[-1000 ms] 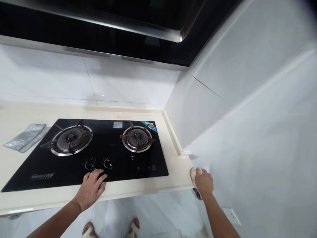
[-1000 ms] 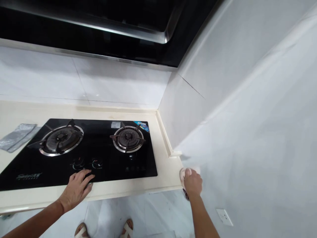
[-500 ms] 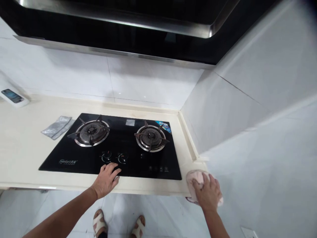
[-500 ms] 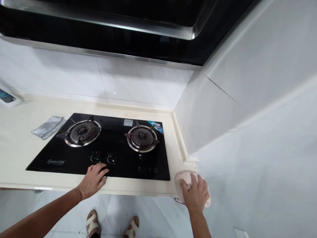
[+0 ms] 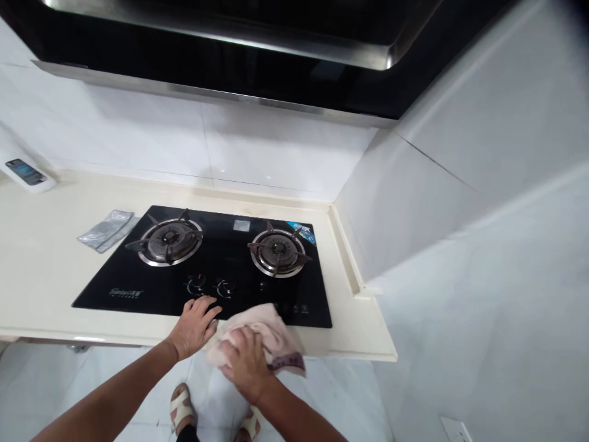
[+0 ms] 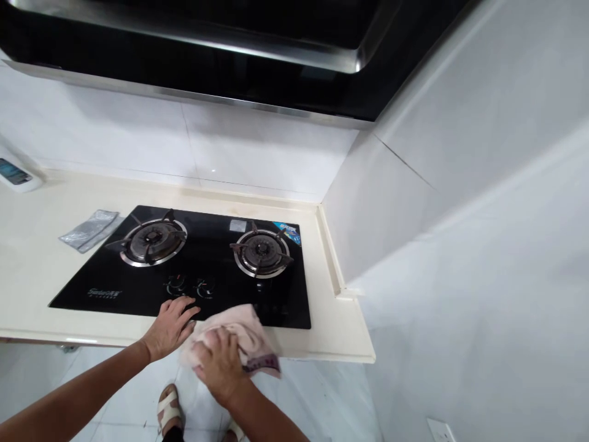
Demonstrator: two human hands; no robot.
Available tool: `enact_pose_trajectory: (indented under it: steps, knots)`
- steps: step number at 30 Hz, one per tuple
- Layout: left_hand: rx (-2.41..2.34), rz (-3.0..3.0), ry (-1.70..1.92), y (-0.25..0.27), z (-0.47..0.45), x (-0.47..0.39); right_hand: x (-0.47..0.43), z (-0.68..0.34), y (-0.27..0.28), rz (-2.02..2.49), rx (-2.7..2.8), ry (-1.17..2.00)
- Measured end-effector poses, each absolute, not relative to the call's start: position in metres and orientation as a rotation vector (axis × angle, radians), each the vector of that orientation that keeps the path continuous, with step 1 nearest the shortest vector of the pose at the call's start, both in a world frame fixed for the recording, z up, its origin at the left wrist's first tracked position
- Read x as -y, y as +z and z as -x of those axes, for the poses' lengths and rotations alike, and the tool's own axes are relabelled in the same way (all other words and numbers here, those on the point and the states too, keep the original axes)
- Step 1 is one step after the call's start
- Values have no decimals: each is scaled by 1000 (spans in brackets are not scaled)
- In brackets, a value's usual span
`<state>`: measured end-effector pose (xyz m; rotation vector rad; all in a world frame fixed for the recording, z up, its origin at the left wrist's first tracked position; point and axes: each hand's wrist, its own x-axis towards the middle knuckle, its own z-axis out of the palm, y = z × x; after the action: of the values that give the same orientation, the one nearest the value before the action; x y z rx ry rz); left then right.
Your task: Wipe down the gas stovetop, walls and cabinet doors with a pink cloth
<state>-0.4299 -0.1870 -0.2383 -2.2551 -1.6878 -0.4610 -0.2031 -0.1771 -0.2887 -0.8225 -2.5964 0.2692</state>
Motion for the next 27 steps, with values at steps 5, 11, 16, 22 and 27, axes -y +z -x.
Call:
enact_pose_trajectory:
  steps: [5, 11, 16, 22, 27]
  knots:
    - [1644, 2263, -501, -239, 434, 183, 154, 170, -288, 640, 2594, -1]
    - [1646, 2279, -487, -236, 434, 181, 102, -27, -316, 1001, 2398, -155]
    - [1621, 2266, -501, -240, 436, 180, 67, -175, -292, 1603, 2304, 244]
    - [1619, 2252, -544, -242, 434, 182, 66, -206, -222, 1923, 1608, 515]
    - [1636, 2243, -531, -237, 430, 185, 48, -136, -180, 1753, 1311, 719]
